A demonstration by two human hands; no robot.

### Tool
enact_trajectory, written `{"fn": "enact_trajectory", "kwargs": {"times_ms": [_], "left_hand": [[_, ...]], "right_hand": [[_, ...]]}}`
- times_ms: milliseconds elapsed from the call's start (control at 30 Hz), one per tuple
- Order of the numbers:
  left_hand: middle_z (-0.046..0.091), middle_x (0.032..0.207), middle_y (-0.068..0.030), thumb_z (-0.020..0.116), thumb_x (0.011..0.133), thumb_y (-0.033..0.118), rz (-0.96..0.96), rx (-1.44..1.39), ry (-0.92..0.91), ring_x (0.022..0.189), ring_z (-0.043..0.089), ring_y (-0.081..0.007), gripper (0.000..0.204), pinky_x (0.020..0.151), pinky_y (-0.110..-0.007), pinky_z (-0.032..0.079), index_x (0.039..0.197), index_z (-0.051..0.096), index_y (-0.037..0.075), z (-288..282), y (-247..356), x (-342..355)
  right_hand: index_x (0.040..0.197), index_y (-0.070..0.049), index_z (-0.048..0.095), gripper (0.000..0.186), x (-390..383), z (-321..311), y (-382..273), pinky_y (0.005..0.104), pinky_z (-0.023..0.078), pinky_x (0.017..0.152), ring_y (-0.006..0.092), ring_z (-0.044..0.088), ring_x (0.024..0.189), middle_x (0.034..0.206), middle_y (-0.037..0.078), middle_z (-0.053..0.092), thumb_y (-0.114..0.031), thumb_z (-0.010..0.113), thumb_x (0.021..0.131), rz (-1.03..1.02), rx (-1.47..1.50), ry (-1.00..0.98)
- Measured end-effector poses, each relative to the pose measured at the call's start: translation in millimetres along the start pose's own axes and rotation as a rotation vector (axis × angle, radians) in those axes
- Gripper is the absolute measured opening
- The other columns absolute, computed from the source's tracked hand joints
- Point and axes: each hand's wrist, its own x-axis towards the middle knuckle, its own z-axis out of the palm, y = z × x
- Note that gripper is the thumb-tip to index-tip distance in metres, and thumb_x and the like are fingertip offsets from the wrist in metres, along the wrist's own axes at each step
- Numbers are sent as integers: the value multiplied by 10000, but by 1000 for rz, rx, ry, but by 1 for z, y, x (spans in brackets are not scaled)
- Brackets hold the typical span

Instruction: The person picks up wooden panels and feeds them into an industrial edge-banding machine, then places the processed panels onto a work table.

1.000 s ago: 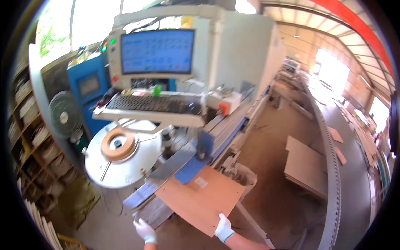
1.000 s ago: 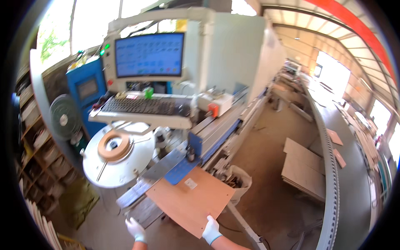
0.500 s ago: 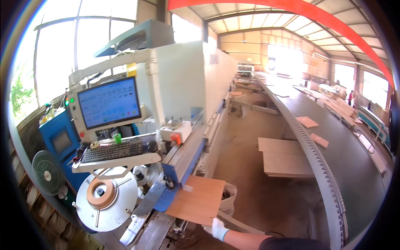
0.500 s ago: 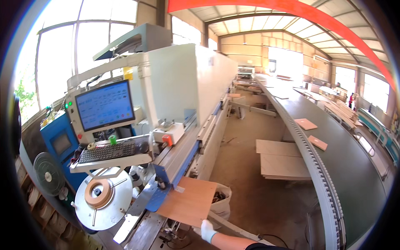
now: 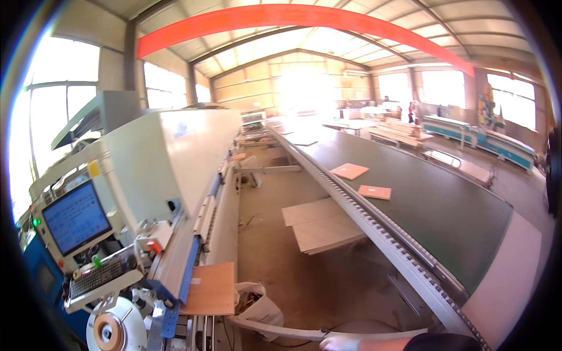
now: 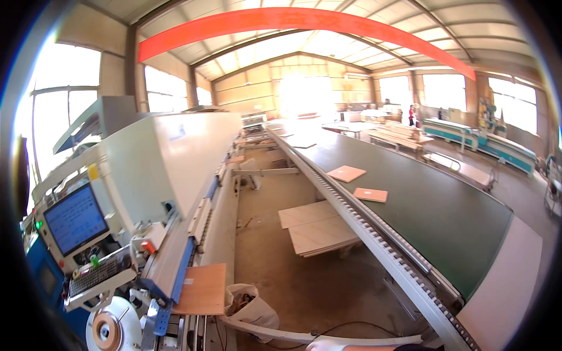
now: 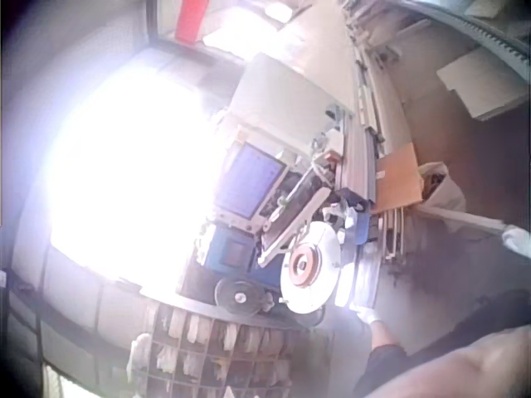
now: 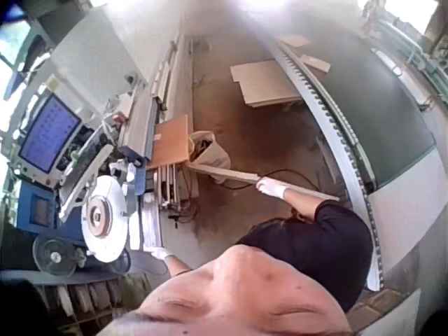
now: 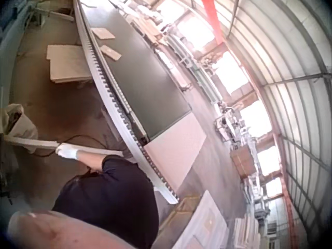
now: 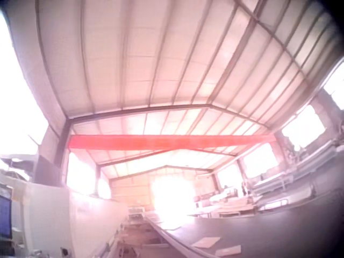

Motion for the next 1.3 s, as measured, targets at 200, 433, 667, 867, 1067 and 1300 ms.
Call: {"fn": "enact_trajectory", "kwargs": {"times_ms": [200, 433, 667, 867, 1067, 1300], "left_hand": [[596, 1289, -141, 390, 1006, 345, 277, 358, -412, 1146, 579, -318, 455, 955, -451, 452, 1294, 577, 47, 54, -34, -76], [626, 1218, -137, 460, 988, 414, 201, 100, -1459, 1059, 588, -259, 508, 905, -378, 473, 1222, 593, -17, 152, 35, -328], [576, 1313, -150, 506, 973, 355, 786, 19, -1799, 1215, 529, -285, 462, 1021, -354, 413, 1273, 571, 10, -41, 266, -494], [607, 1204, -207, 494, 935, 281, 982, 260, -1601, 1157, 542, -361, 376, 980, -432, 433, 1190, 594, 24, 58, 199, -455], [640, 1052, -252, 456, 922, 148, 984, 460, -1714, 1026, 594, -408, 239, 901, -468, 460, 987, 646, 20, -42, 220, -496], [631, 1088, -235, 483, 898, 118, 936, 249, -1781, 1084, 571, -395, 221, 947, -442, 452, 1026, 623, 6, -20, 196, -564]], "right_hand": [[999, -26, 681, 227, -148, -151, 67, 316, 531, 808, 228, 685, 864, 911, 125, 712, -68, 556, 814, 275, 254, 1077], [1153, -18, 584, 451, -281, -222, 117, 459, 423, 963, 377, 526, 1134, 1222, 195, 575, -208, 692, 758, 588, -619, 1343], [1110, -58, 605, 377, -313, -215, 125, 475, 487, 833, 385, 626, 983, 1025, 195, 670, -302, 563, 826, 821, -160, 983], [1106, -21, 578, 434, -320, -219, 110, 480, 487, 813, 402, 623, 966, 1031, 223, 652, -367, 594, 844, 702, -104, 930], [1346, 38, 469, 641, -337, -205, 165, 396, 410, 1021, 366, 521, 1225, 1284, 255, 559, -357, 600, 858, 439, 69, 865], [1374, 56, 421, 721, -355, -199, 178, 397, 404, 1024, 384, 512, 1227, 1301, 281, 532, -385, 642, 847, 374, 191, 734]]}}
